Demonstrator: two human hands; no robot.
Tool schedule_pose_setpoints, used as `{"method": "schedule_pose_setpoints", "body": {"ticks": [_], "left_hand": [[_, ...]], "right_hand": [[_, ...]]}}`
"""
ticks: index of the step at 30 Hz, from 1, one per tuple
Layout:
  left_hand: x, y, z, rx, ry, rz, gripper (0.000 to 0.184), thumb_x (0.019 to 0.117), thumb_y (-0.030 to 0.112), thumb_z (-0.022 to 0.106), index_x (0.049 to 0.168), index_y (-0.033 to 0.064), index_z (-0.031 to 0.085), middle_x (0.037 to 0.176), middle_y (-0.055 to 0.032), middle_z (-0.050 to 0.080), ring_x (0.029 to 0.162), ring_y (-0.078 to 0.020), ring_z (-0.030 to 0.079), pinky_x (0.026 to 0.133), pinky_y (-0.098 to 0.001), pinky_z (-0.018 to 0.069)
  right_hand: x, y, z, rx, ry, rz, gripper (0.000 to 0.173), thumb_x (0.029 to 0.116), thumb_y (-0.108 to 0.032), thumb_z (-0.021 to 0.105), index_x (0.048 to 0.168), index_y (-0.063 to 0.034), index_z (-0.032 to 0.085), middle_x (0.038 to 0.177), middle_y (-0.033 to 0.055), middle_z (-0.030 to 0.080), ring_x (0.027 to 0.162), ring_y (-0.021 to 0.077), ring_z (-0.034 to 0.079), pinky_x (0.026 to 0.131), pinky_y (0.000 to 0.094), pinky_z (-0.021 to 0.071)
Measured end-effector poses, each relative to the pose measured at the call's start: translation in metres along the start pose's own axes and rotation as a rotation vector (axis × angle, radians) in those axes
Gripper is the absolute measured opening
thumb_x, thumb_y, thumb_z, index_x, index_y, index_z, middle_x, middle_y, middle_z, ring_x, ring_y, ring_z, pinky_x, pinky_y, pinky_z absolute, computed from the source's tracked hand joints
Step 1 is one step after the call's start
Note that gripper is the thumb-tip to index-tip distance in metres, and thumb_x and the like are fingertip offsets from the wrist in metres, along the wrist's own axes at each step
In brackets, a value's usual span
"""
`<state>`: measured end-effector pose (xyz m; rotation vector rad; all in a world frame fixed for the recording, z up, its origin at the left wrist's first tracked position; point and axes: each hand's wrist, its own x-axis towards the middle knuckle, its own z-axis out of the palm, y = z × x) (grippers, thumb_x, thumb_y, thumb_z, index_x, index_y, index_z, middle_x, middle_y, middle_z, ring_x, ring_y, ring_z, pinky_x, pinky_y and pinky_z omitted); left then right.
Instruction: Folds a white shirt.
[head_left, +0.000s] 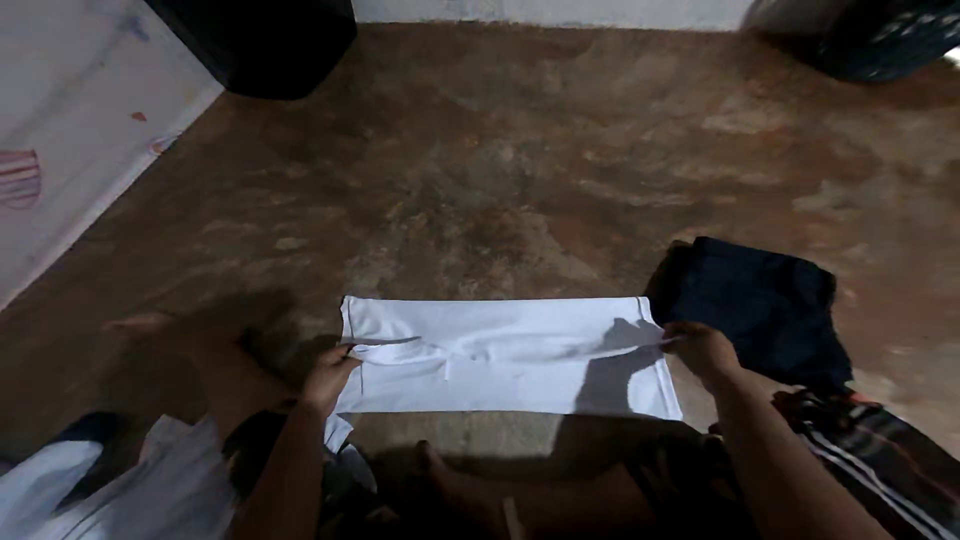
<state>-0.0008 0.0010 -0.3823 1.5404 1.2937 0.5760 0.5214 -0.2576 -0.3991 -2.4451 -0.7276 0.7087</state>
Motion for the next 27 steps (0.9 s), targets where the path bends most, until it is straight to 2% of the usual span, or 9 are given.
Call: {"method": "schedule_pose_setpoints", "body": {"ticks": [3, 7, 9, 11, 15, 22, 27], "left_hand": [[-0.002, -0.005, -0.003, -0.029, 0.042, 0.012, 0.016, 0.0963, -0.003, 0.059, 0.109, -0.0063, 0.068, 0.105, -0.0088, 0.07, 0.097, -0.0073, 0.065, 0.093, -0.0289, 0.0538], [-0.006, -0.008, -0.004, -0.045, 0.078, 0.023, 0.01, 0.0945, -0.005, 0.06, 0.102, -0.0055, 0.067, 0.097, -0.0025, 0.07, 0.091, -0.0017, 0.064, 0.088, -0.0234, 0.0537], [-0.008, -0.011, -0.006, -0.032, 0.068, 0.01, 0.01, 0.0941, -0.006, 0.061, 0.102, -0.0064, 0.067, 0.097, -0.0031, 0.07, 0.091, -0.002, 0.064, 0.088, -0.0238, 0.0541], [-0.009, -0.014, -0.007, -0.017, 0.054, 0.006, 0.009, 0.0935, -0.007, 0.061, 0.1, -0.0068, 0.067, 0.096, -0.0037, 0.07, 0.091, -0.0029, 0.065, 0.089, -0.0251, 0.0549], [-0.012, -0.014, -0.01, 0.037, 0.052, 0.001, 0.013, 0.0943, -0.007, 0.06, 0.105, -0.009, 0.068, 0.102, -0.0081, 0.071, 0.094, -0.0038, 0.065, 0.09, -0.0258, 0.0545], [-0.014, -0.01, -0.009, 0.061, 0.028, -0.006, 0.015, 0.0952, -0.008, 0.058, 0.108, -0.012, 0.066, 0.104, -0.0115, 0.07, 0.094, -0.005, 0.064, 0.091, -0.0261, 0.0537], [-0.011, -0.026, -0.015, -0.078, 0.042, 0.126, 0.018, 0.0956, -0.003, 0.054, 0.109, -0.0057, 0.065, 0.102, -0.0025, 0.071, 0.096, -0.0032, 0.066, 0.092, -0.0262, 0.0556]], "right_hand": [[-0.003, 0.001, -0.002, -0.016, 0.018, 0.016, 0.027, 0.0898, 0.0, 0.071, 0.116, 0.0044, 0.069, 0.121, 0.0309, 0.064, 0.114, 0.0483, 0.059, 0.096, 0.0686, 0.0438], [-0.009, 0.007, -0.007, 0.043, 0.0, 0.028, 0.027, 0.0897, 0.0, 0.072, 0.117, 0.0032, 0.068, 0.114, 0.0277, 0.066, 0.101, 0.0419, 0.064, 0.087, 0.0624, 0.0499], [-0.013, 0.011, -0.009, 0.05, -0.05, 0.026, 0.028, 0.0905, 0.001, 0.071, 0.118, 0.0042, 0.067, 0.114, 0.027, 0.067, 0.098, 0.0396, 0.066, 0.087, 0.0595, 0.0524], [-0.017, 0.01, -0.01, 0.018, -0.102, 0.022, 0.027, 0.0911, 0.0, 0.071, 0.117, 0.0052, 0.067, 0.114, 0.0269, 0.067, 0.102, 0.0389, 0.065, 0.092, 0.0585, 0.0504], [-0.017, 0.011, -0.012, -0.062, -0.165, -0.003, 0.025, 0.0888, -0.001, 0.074, 0.113, 0.0022, 0.071, 0.111, 0.0255, 0.068, 0.105, 0.0397, 0.063, 0.093, 0.0603, 0.0477], [-0.013, 0.026, -0.014, -0.033, -0.233, -0.004, 0.023, 0.0868, -0.004, 0.077, 0.109, 0.0001, 0.073, 0.107, 0.0209, 0.069, 0.099, 0.033, 0.064, 0.09, 0.0556, 0.0496], [-0.01, 0.025, -0.016, -0.021, -0.225, -0.038, 0.022, 0.0872, -0.002, 0.077, 0.109, 0.0009, 0.073, 0.11, 0.0215, 0.069, 0.102, 0.0332, 0.063, 0.092, 0.0547, 0.0495]]}}
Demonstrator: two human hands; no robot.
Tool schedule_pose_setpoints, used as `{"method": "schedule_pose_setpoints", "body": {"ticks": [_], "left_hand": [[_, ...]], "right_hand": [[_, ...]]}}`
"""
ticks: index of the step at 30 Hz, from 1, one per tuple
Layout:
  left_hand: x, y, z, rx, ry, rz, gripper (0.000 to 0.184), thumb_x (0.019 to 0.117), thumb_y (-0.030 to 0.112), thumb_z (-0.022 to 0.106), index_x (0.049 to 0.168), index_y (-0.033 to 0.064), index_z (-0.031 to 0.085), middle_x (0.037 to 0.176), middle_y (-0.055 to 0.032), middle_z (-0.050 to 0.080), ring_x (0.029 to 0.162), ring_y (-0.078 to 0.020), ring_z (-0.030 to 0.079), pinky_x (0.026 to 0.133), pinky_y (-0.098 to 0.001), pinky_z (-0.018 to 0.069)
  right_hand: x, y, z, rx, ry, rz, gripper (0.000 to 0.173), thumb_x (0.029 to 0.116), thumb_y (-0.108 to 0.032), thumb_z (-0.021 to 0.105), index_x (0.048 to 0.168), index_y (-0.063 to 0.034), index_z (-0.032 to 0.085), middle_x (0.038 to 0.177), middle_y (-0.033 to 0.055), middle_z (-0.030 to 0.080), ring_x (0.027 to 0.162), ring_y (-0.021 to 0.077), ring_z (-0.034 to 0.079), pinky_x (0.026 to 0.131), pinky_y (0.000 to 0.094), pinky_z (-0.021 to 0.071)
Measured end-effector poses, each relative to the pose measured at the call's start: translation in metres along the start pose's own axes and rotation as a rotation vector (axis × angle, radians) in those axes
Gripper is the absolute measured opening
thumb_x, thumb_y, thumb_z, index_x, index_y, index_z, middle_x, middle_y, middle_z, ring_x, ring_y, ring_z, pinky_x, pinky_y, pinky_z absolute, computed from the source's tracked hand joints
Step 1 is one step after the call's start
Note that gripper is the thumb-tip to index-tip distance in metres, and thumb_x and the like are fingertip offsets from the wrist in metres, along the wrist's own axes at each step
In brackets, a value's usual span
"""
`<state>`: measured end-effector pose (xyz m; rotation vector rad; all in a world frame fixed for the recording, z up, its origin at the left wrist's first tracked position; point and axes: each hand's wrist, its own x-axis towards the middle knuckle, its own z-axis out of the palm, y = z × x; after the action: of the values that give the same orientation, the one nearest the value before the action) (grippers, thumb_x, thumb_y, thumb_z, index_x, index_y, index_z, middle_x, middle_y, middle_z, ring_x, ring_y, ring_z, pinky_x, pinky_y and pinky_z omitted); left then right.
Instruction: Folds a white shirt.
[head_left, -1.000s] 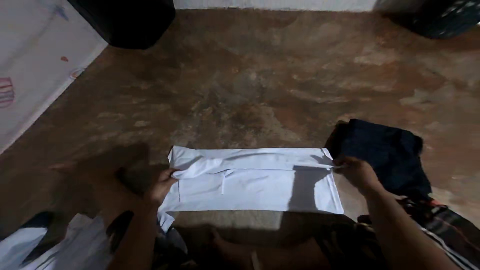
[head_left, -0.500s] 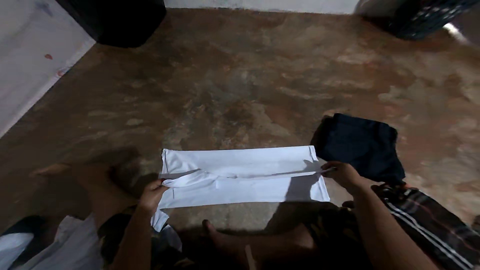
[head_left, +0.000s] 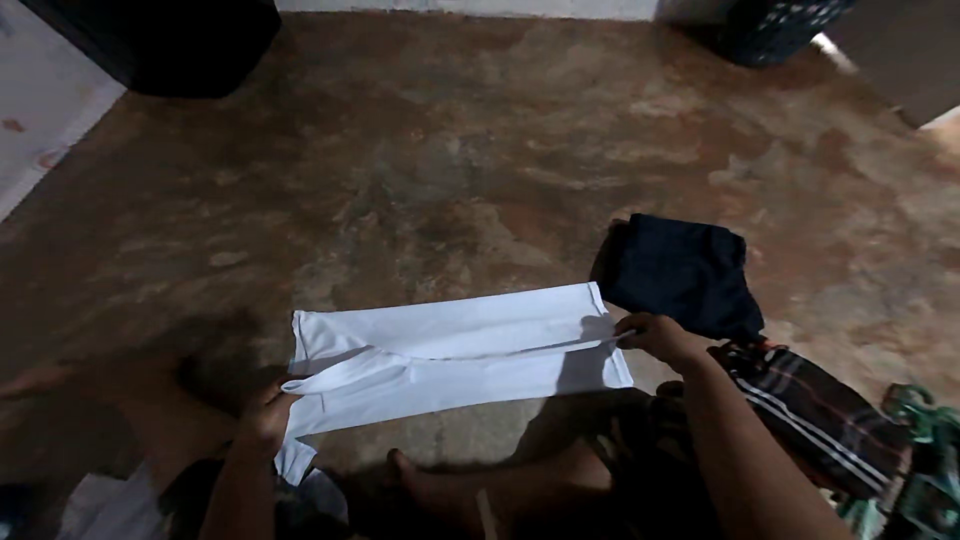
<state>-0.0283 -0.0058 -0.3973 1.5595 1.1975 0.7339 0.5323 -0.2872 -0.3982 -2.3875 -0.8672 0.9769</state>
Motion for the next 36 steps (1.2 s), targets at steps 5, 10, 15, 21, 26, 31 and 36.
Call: {"method": "schedule_pose_setpoints", "body": {"ticks": [5, 10, 15, 21, 26, 31, 36], "left_hand": [[0.002, 0.0, -0.002, 0.083, -0.068, -0.081, 0.015, 0.0917, -0.01, 0.058, 0.104, -0.0086, 0.066, 0.096, -0.002, 0.072, 0.089, 0.0003, 0.065, 0.087, -0.0218, 0.0556], [-0.005, 0.019, -0.005, 0.301, -0.188, -0.092, 0.014, 0.0911, -0.013, 0.059, 0.102, -0.0148, 0.067, 0.101, -0.0144, 0.07, 0.093, -0.0054, 0.064, 0.092, -0.025, 0.0524], [0.005, 0.009, -0.008, 0.495, -0.482, -0.193, 0.022, 0.0975, -0.007, 0.053, 0.111, -0.01, 0.07, 0.113, -0.0222, 0.069, 0.108, -0.023, 0.065, 0.101, -0.0391, 0.0489], [0.019, 0.009, -0.008, 0.628, -0.674, -0.189, 0.029, 0.1015, -0.001, 0.049, 0.12, -0.0029, 0.071, 0.123, -0.0212, 0.068, 0.116, -0.0304, 0.064, 0.105, -0.0457, 0.047], [0.07, 0.011, -0.024, 0.779, -0.12, -0.273, 0.032, 0.1066, 0.021, 0.053, 0.127, 0.001, 0.067, 0.126, -0.0211, 0.067, 0.121, -0.0342, 0.063, 0.107, -0.053, 0.047], [0.123, -0.005, -0.034, 0.753, 0.067, -0.125, 0.037, 0.1, 0.005, 0.061, 0.136, -0.0005, 0.059, 0.14, -0.0231, 0.058, 0.127, -0.0378, 0.059, 0.107, -0.0536, 0.0478], [0.158, -0.025, -0.029, 0.624, -0.148, 0.007, 0.055, 0.0975, 0.005, 0.067, 0.149, 0.0122, 0.051, 0.148, -0.012, 0.055, 0.125, -0.0266, 0.062, 0.106, -0.0458, 0.051]], "right_hand": [[0.008, 0.011, 0.005, -0.077, -0.068, 0.043, 0.023, 0.0869, -0.008, 0.079, 0.109, -0.0026, 0.074, 0.106, 0.0209, 0.07, 0.1, 0.0353, 0.064, 0.091, 0.0592, 0.0486], [0.007, 0.008, 0.006, -0.078, -0.05, 0.017, 0.023, 0.0882, -0.005, 0.078, 0.11, 0.0, 0.073, 0.107, 0.0224, 0.069, 0.1, 0.0361, 0.065, 0.091, 0.0587, 0.0496], [0.012, 0.013, 0.012, -0.11, -0.086, 0.016, 0.023, 0.0873, -0.005, 0.079, 0.108, 0.0005, 0.073, 0.107, 0.0244, 0.069, 0.101, 0.039, 0.065, 0.092, 0.0617, 0.0489], [0.011, 0.013, 0.015, -0.078, -0.086, 0.065, 0.037, 0.0865, 0.004, 0.073, 0.123, 0.0019, 0.068, 0.118, 0.0269, 0.066, 0.1, 0.0383, 0.064, 0.09, 0.0564, 0.0499], [0.011, -0.011, 0.011, -0.195, 0.061, 0.065, 0.026, 0.0979, -0.006, 0.066, 0.123, 0.001, 0.07, 0.127, 0.0304, 0.064, 0.116, 0.0479, 0.061, 0.1, 0.0655, 0.0438], [0.017, -0.035, 0.018, -0.197, 0.164, 0.002, 0.03, 0.1001, -0.005, 0.061, 0.126, 0.0094, 0.064, 0.128, 0.0357, 0.061, 0.121, 0.0518, 0.057, 0.104, 0.0676, 0.038], [0.047, -0.022, 0.027, -0.175, 0.264, -0.132, 0.037, 0.0984, -0.005, 0.063, 0.132, 0.0086, 0.06, 0.135, 0.0358, 0.055, 0.122, 0.0486, 0.057, 0.104, 0.0593, 0.0453]]}}
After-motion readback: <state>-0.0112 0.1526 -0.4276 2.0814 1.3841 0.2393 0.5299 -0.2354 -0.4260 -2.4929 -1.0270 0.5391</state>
